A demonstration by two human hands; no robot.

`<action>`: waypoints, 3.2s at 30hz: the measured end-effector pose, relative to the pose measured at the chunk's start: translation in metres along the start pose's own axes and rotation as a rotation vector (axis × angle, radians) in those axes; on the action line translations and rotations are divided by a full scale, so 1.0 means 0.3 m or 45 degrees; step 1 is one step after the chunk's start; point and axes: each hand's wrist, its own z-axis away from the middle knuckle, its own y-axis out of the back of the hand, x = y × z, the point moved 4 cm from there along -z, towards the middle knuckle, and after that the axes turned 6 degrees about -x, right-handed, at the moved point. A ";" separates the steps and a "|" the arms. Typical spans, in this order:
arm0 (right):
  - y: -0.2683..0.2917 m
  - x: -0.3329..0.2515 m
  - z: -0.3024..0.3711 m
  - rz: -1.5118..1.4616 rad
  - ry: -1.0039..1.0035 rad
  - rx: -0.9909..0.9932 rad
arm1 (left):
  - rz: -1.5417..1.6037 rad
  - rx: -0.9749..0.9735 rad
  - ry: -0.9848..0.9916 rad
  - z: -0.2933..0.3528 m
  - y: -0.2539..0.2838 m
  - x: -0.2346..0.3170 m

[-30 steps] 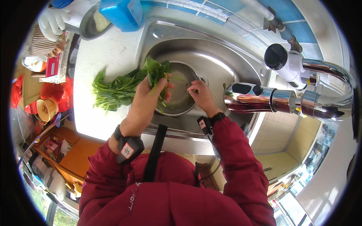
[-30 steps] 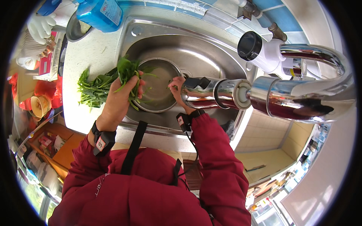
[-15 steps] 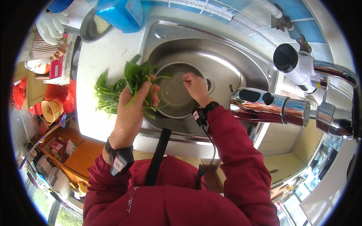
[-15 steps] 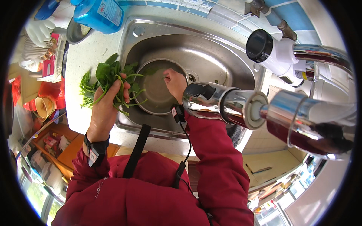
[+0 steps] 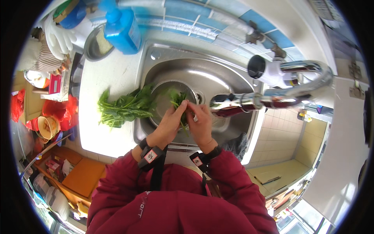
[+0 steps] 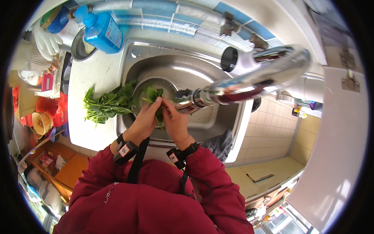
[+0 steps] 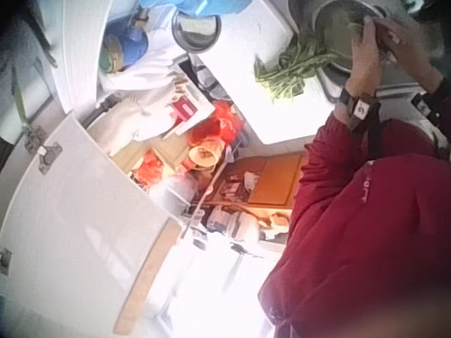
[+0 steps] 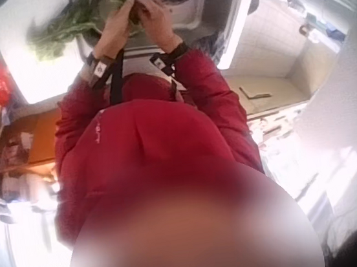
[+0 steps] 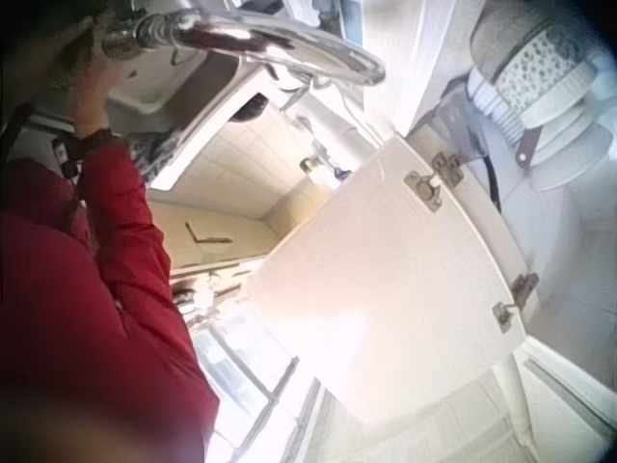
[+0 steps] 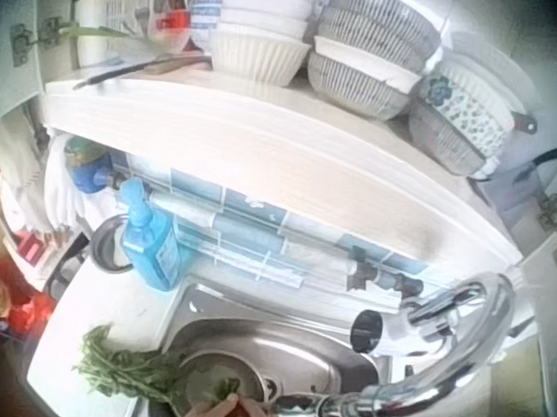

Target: The person washes leafy green vegetables in a kitchen sink, rinsing them under running water and placing them in a colander. Then the person uses a cloth to wipe the window sill and the lower part of the window glass.

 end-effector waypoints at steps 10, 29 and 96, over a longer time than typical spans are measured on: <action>0.147 0.014 0.052 -0.496 -0.301 -0.242 | 0.121 -0.063 0.000 -0.069 -0.079 0.012; 0.803 -0.105 -0.103 -0.618 0.036 0.826 | 0.247 -0.240 0.121 -0.163 -0.151 0.045; -0.008 0.160 0.002 -1.561 -0.649 -0.662 | -0.151 -0.197 -0.193 -0.046 -0.007 0.098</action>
